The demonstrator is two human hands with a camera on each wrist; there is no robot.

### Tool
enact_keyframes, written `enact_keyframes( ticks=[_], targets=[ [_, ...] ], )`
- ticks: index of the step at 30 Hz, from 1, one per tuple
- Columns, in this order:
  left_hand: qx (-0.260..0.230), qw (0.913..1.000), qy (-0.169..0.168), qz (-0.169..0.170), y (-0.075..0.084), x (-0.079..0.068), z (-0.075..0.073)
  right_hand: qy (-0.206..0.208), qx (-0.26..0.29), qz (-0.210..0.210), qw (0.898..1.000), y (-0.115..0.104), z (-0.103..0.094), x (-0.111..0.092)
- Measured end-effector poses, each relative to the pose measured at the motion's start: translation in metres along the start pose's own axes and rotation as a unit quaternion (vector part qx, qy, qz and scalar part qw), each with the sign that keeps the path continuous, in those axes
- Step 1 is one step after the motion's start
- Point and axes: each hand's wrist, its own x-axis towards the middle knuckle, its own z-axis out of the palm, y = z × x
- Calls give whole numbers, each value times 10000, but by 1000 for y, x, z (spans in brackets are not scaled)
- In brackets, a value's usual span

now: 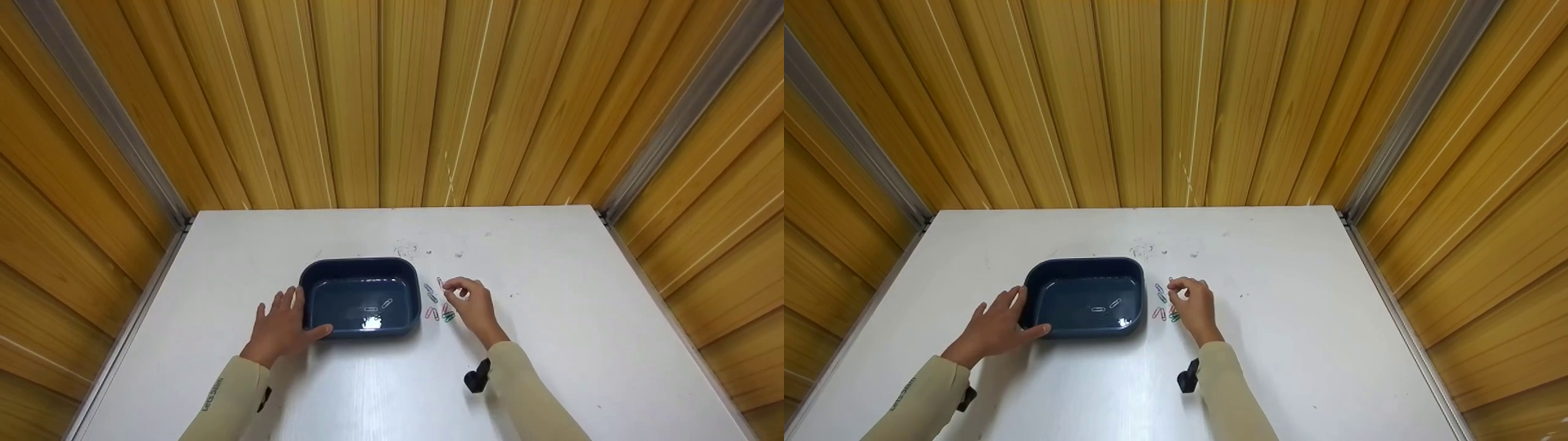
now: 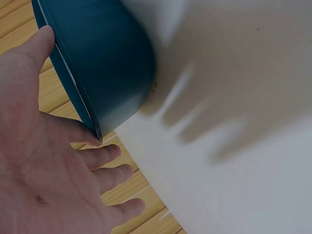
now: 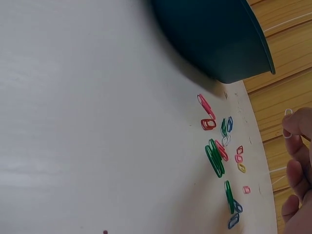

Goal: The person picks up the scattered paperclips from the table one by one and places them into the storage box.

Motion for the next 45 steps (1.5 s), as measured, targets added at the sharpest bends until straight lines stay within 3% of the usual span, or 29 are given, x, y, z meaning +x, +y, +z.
enact_keyframes(
  ticks=[16, 45],
  targets=[
    [-6, 9999, 121, -10, 4, -4, -1, 85, 382, -240, 9989, -13, 4, 6],
    [-66, 9999, 65, -65, 10, 1, 5, -157, 679, -336, 9970, -33, 19, 11]
  ],
)
